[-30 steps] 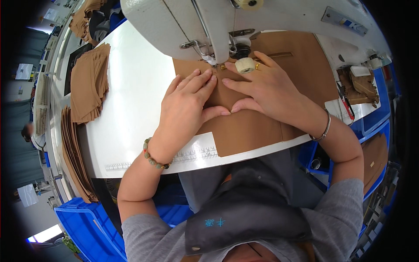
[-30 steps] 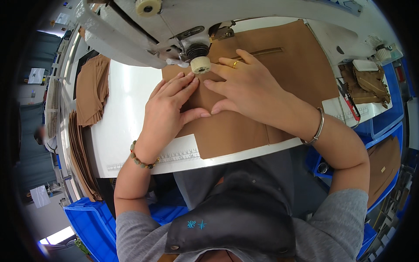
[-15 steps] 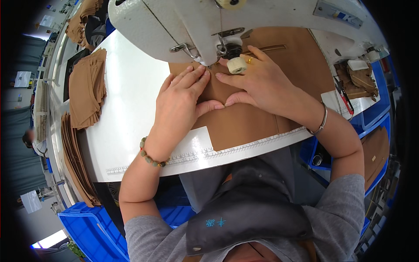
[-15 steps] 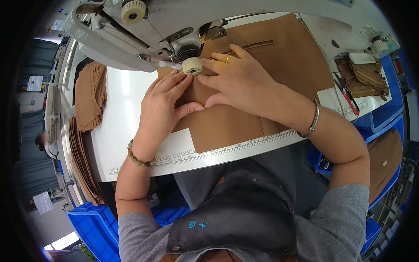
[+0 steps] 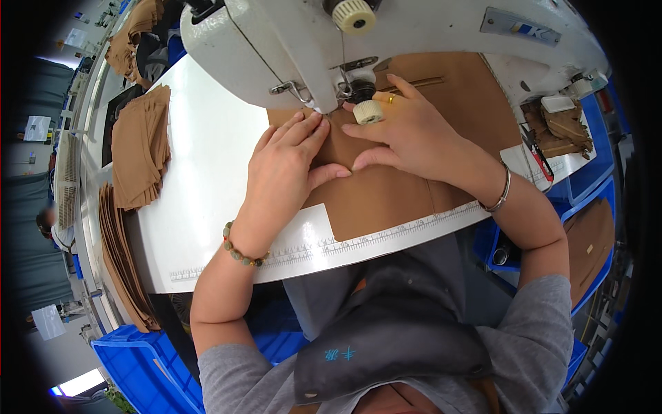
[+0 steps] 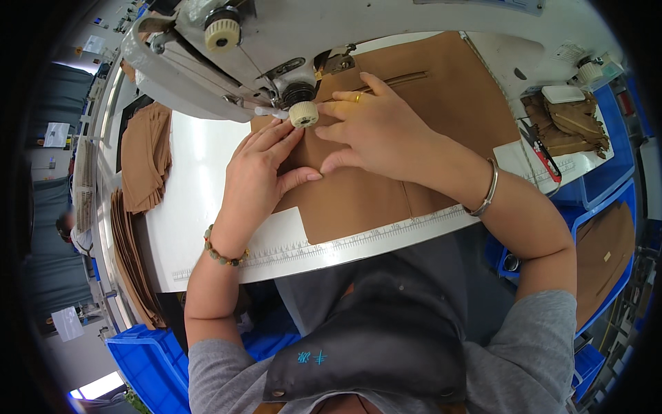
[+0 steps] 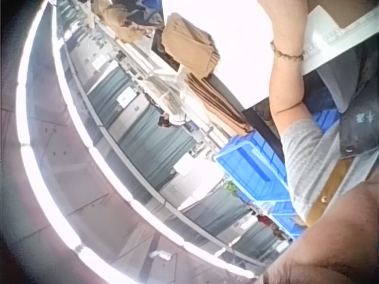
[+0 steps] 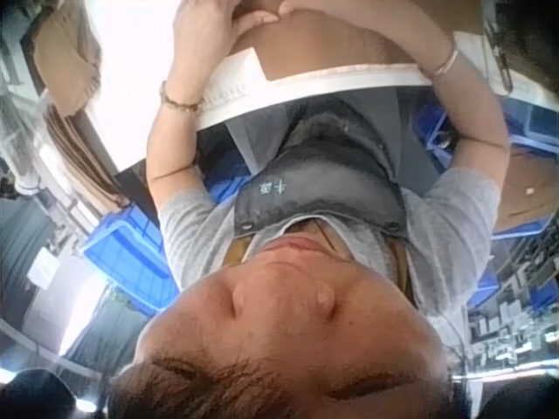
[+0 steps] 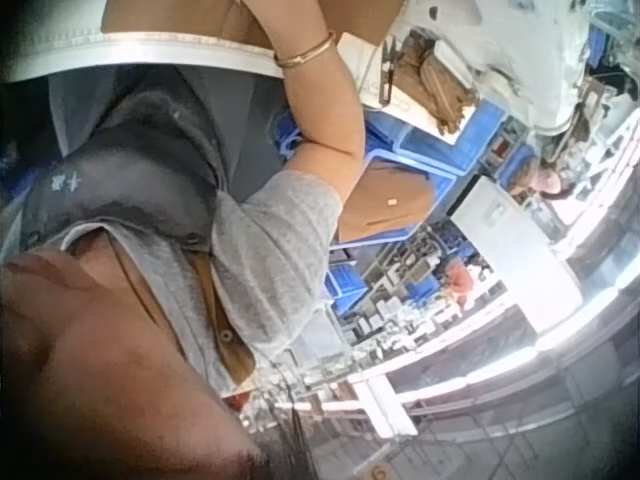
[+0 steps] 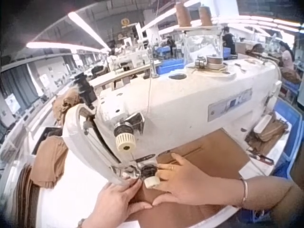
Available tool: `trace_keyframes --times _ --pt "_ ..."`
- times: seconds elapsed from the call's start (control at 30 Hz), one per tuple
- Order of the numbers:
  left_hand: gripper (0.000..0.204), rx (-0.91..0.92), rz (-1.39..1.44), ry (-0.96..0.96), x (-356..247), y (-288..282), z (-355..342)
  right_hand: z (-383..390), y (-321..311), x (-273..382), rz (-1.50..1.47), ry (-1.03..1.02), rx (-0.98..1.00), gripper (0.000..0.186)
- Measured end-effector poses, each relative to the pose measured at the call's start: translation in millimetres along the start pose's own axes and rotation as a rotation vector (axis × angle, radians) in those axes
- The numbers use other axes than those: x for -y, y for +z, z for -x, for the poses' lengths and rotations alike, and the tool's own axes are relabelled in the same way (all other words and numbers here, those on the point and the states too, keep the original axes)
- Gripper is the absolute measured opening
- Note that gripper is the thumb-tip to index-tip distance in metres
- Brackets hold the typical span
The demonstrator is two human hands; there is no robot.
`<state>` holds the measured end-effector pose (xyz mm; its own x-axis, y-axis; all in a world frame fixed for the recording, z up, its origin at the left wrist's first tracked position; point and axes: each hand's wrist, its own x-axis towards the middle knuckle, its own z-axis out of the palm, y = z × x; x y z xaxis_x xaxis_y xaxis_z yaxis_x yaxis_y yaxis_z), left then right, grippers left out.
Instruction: Sewing leather pieces to assemble a bag component with a zipper.
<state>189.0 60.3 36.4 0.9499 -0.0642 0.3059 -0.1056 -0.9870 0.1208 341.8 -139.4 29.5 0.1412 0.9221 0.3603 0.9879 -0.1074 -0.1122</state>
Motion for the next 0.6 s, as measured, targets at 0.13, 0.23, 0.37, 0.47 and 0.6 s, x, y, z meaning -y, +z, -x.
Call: trace_keyframes --times 0.13,0.23,0.37,0.47,0.6 --pt "0.074 0.005 0.012 0.000 1 0 -1 -8 -22 -22 -0.227 0.363 -0.310 0.035" --pt "0.074 0.000 0.009 0.008 2 0 0 -17 -23 -33 -0.187 0.324 -0.586 0.019" --pt "0.073 -0.036 0.022 0.009 2 2 0 -19 -17 -33 0.009 0.270 -0.649 0.016" --pt "0.074 -0.031 0.026 0.006 1 1 1 -20 -17 -32 0.001 0.279 -0.640 0.017" --pt "0.074 -0.014 0.017 0.003 -1 0 2 -20 -19 -35 -0.024 0.199 -0.667 0.018"
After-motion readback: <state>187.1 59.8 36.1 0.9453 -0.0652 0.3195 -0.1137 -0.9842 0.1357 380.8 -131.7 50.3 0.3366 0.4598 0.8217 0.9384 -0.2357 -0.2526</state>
